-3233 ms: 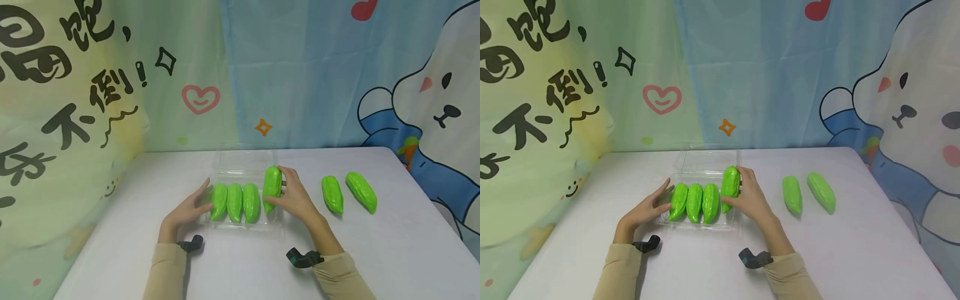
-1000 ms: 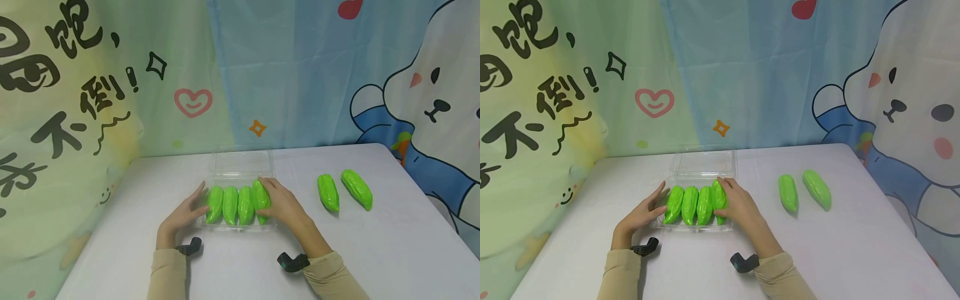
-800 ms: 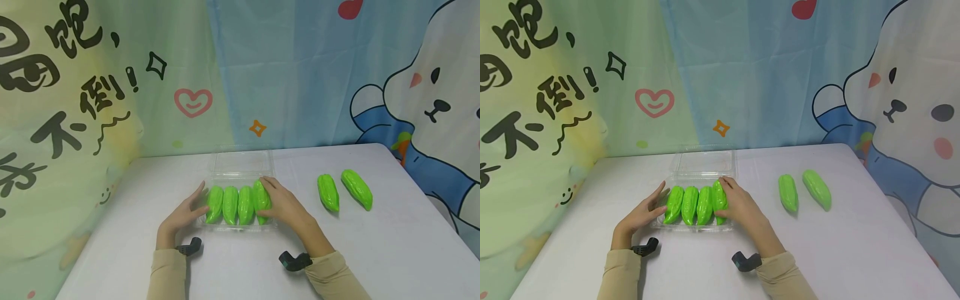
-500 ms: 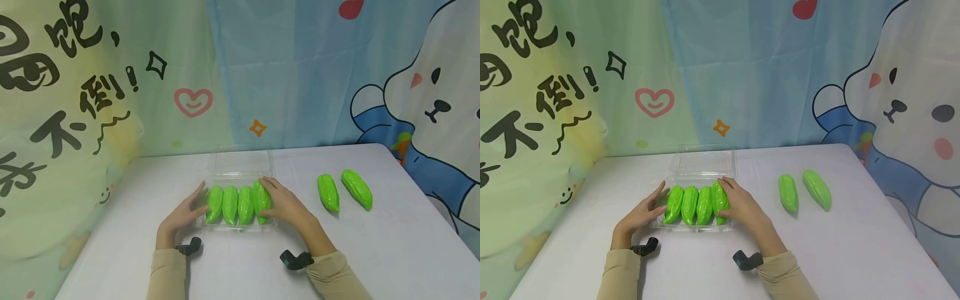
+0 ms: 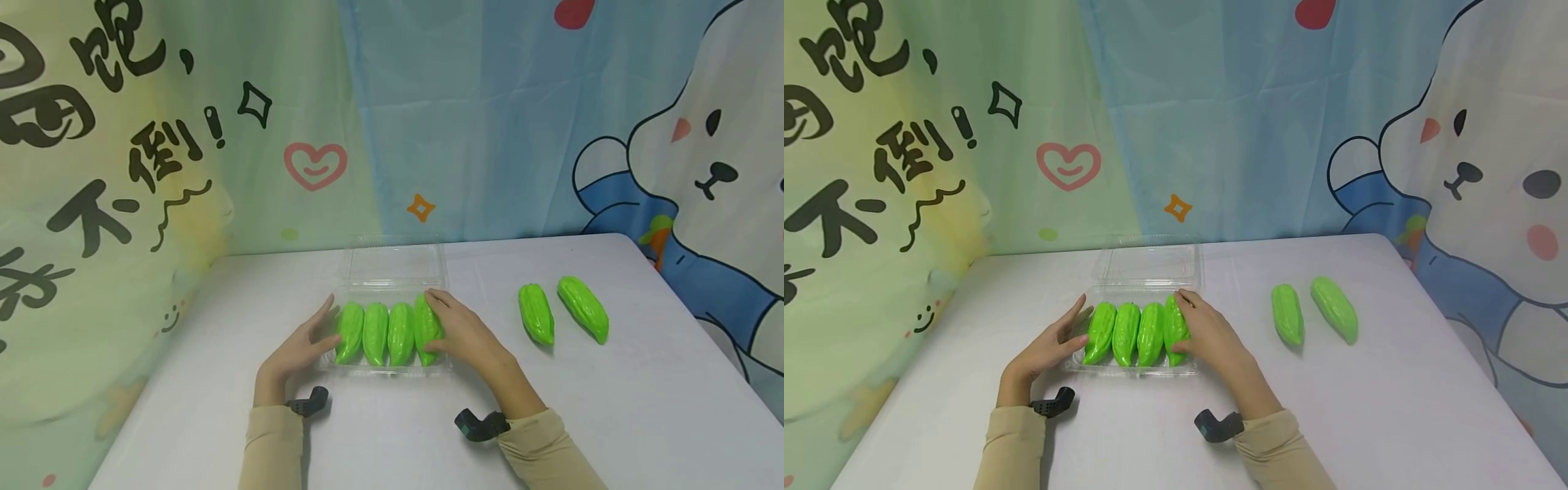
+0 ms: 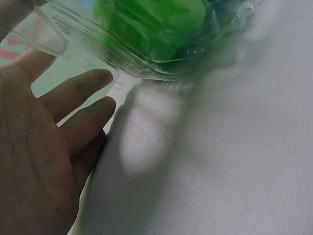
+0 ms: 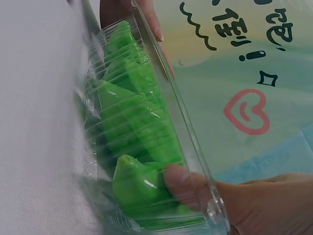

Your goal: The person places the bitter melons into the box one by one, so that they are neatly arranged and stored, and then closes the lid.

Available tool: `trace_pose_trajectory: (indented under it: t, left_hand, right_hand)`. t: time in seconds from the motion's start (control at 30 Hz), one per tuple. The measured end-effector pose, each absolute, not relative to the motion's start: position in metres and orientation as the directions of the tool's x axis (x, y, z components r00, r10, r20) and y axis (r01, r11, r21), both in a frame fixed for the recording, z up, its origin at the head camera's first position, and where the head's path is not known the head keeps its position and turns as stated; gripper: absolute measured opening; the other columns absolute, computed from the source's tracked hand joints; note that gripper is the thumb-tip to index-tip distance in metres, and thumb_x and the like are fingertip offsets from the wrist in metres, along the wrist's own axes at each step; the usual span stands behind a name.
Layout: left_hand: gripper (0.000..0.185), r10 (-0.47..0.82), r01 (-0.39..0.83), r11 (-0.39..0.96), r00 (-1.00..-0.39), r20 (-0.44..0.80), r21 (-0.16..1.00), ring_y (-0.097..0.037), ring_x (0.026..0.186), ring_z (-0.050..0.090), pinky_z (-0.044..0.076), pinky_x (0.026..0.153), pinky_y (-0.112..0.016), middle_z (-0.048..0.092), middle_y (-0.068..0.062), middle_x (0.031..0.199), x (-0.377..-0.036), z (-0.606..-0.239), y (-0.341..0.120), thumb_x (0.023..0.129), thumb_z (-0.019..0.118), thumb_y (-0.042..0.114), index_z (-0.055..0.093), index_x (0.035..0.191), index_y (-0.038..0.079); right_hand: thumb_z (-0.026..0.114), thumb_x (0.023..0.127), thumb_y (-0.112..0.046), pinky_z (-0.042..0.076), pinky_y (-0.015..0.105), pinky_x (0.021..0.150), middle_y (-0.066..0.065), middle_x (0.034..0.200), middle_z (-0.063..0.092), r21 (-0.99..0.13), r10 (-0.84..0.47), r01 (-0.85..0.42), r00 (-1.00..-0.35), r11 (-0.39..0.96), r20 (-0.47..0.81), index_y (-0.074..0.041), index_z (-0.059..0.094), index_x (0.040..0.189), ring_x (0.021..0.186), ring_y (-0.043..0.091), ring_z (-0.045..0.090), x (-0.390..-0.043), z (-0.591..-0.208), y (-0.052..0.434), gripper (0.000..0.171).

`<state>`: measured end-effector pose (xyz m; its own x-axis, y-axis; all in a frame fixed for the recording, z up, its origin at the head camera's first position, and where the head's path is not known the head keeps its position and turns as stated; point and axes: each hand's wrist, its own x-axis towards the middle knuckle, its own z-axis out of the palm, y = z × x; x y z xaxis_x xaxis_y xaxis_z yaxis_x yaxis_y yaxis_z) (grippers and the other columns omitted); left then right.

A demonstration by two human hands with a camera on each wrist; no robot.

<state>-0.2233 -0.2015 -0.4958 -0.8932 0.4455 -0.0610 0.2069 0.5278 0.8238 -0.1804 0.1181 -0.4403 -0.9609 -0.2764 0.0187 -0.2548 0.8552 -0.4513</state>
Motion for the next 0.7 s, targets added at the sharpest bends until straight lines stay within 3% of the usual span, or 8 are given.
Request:
trace_pose_trajectory:
  t: [0.33,0.53,0.7]
  left_hand:
    - [0.081,0.445,0.19,0.515,-0.892,-0.072,0.836,-0.027,0.148,0.008,0.008,0.118,-0.056,0.014,0.003,0.16,-0.224,-0.497,-0.201,0.092,0.061,0.035,0.01,0.154,0.028]
    - [0.08,0.453,0.172,0.524,-0.886,-0.101,0.834,-0.03,0.148,0.007,0.007,0.118,-0.056,0.015,-0.008,0.16,-0.216,-0.477,-0.195,0.093,0.06,0.028,0.008,0.154,0.022]
    - [0.08,0.446,0.184,0.511,-0.892,-0.076,0.84,-0.029,0.148,0.011,0.009,0.118,-0.055,0.019,-0.006,0.159,-0.217,-0.483,-0.197,0.092,0.061,0.034,0.011,0.154,0.025]
  right_hand:
    - [0.087,0.065,-0.033,0.036,0.048,0.111,0.014,0.151,0.036,-0.446,-0.255,-0.227,-0.967,0.866,-0.002,-0.003,0.036,0.145,0.137,0.034,0.038,-0.184,-0.443,0.123,0.1]
    - [0.088,0.064,-0.032,0.037,0.049,0.11,0.013,0.151,0.036,-0.469,-0.264,-0.229,-0.964,0.853,-0.01,-0.004,0.036,0.145,0.136,0.035,0.038,-0.188,-0.446,0.125,0.1]
    - [0.088,0.064,-0.034,0.036,0.048,0.111,0.012,0.151,0.037,-0.472,-0.27,-0.236,-0.963,0.849,-0.006,-0.005,0.037,0.145,0.136,0.033,0.038,-0.191,-0.449,0.125,0.1]
